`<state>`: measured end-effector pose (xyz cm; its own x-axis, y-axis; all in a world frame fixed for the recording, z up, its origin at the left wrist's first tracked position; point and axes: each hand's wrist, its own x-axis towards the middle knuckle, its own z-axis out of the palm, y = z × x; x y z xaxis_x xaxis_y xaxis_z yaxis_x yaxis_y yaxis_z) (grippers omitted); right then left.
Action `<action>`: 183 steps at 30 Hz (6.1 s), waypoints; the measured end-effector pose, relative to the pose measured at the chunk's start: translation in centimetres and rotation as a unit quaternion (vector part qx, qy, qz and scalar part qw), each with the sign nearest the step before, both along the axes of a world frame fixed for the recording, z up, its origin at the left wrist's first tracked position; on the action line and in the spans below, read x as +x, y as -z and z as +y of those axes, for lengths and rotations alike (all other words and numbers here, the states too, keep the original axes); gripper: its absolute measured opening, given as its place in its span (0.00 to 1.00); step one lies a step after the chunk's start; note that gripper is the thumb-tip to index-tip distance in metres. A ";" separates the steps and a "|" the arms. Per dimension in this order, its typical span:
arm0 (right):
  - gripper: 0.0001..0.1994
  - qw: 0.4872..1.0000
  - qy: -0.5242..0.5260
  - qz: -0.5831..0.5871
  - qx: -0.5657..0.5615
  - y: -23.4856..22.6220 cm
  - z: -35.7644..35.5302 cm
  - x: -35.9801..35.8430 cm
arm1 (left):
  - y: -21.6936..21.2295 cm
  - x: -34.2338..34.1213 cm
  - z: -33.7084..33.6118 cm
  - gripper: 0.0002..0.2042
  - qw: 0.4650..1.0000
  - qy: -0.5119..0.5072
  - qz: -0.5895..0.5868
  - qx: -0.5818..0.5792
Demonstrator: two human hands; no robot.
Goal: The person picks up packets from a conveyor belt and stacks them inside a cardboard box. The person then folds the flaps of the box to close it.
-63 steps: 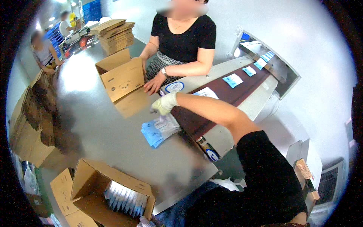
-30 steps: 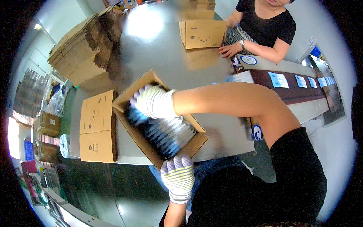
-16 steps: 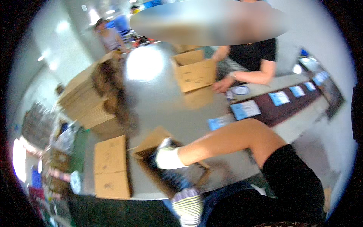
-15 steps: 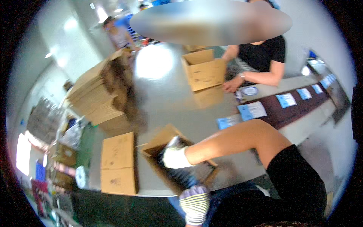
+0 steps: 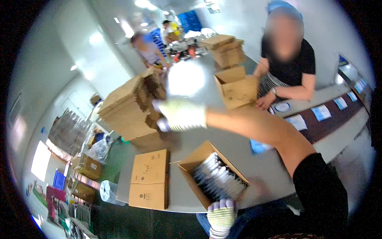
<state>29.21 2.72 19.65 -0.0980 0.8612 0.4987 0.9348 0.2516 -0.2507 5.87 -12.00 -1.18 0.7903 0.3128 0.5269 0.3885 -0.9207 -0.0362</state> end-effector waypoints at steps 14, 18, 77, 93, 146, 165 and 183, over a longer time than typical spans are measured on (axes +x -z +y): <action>0.15 0.941 -0.265 0.089 -0.192 15.2 -10.8 -6.9 | 1.1 -0.9 1.6 0.12 0.994 0.023 -0.088 -0.057; 0.31 0.929 -0.306 0.096 -0.185 17.6 -17.5 -5.8 | 1.3 -1.2 3.4 0.14 0.991 0.046 -0.125 -0.025; 0.22 0.960 0.233 -0.141 -0.062 19.9 0.8 8.9 | 2.7 -4.4 4.7 0.13 0.986 -0.038 -0.158 -0.035; 0.31 0.974 0.009 -0.033 -0.224 33.6 -15.7 -7.5 | 10.7 -13.3 19.3 0.40 0.848 -0.500 0.093 -0.151; 0.17 0.816 -0.010 0.576 0.042 15.4 -15.0 3.5 | -8.3 -8.3 6.8 0.08 0.779 -0.058 -0.420 -0.461; 0.32 0.948 0.100 0.234 -0.190 20.6 -9.3 -0.3 | -5.6 -2.5 11.8 0.11 0.982 -0.011 0.023 -0.185; 0.26 0.865 -0.018 0.500 -0.029 19.5 -15.6 -1.5 | -7.9 -7.3 8.8 0.11 0.967 -0.061 -0.115 -0.221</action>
<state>27.67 -12.87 0.15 0.3304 0.8929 0.3060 0.2347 0.2363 -0.9429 -1.42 -3.23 6.67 0.6102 0.6313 0.4787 0.4467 -0.7732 0.4502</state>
